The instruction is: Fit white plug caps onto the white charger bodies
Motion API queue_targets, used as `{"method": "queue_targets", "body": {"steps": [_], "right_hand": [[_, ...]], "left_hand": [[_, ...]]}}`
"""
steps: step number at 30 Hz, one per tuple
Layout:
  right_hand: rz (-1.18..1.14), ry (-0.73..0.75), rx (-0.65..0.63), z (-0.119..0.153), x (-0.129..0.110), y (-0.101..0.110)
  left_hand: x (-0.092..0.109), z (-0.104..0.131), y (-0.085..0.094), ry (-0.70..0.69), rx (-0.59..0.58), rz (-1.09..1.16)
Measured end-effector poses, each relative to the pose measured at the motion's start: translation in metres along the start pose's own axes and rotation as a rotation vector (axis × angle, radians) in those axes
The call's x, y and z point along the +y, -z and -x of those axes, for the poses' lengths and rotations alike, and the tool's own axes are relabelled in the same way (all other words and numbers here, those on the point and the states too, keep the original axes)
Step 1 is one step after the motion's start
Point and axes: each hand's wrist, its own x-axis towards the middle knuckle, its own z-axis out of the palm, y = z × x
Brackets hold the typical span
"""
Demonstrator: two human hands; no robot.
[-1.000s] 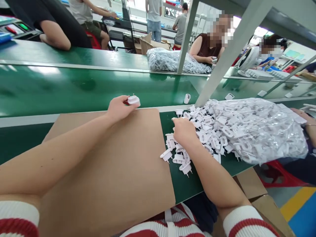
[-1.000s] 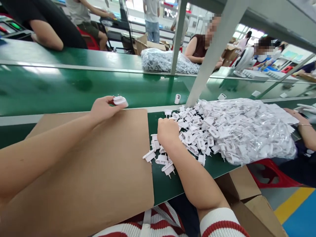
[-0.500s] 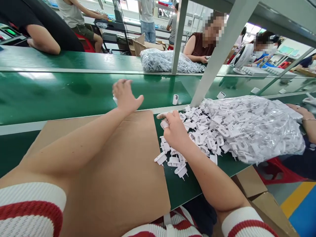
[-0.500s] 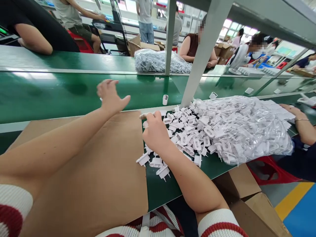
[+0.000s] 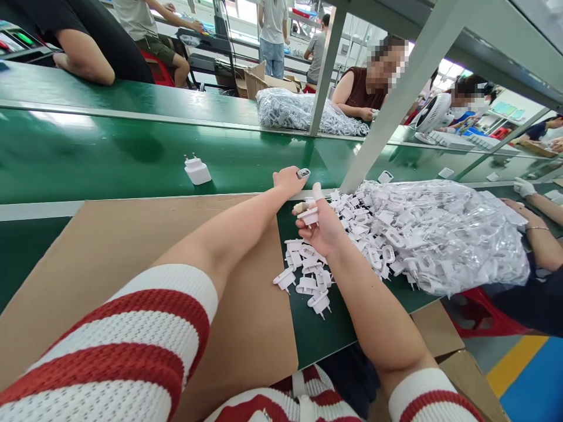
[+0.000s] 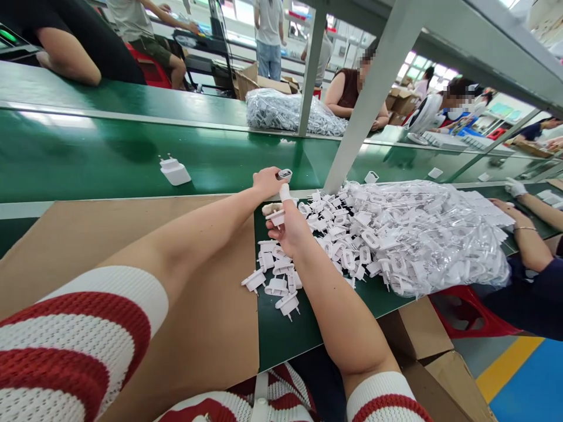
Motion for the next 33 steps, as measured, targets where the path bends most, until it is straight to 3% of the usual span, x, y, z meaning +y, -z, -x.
{"method": "queue_targets", "body": {"steps": [5, 11, 14, 16, 19, 24, 29, 33], "right_hand": [[-0.118, -0.050, -0.167, 0.005, 0.001, -0.003], [0.168, 0.065, -0.273, 0.020, 0.010, -0.008], [0.399, 0.148, -0.295, 0.025, 0.019, -0.005], [0.571, 0.227, -0.355, 0.025, 0.025, -0.001], [0.829, 0.397, -0.395, 0.026, 0.031, 0.005], [1.110, 0.578, -0.321, 0.033, 0.029, 0.005], [1.479, 0.941, -0.323, 0.040, 0.030, 0.000], [1.563, 1.055, -0.342, 0.039, 0.042, -0.007]], "left_hand": [[-0.036, 0.054, 0.040, -0.085, 0.042, 0.070], [-0.084, 0.169, 0.102, -0.126, 0.038, 0.247], [-0.089, 0.217, 0.114, -0.152, -0.001, 0.328], [-0.090, 0.236, 0.113, -0.192, -0.048, 0.322], [-0.092, 0.245, 0.105, -0.273, -0.122, 0.315], [-0.100, 0.239, 0.097, -0.297, -0.150, 0.337], [-0.103, 0.239, 0.098, -0.304, -0.152, 0.376], [-0.102, 0.240, 0.099, -0.303, -0.161, 0.406]]}}
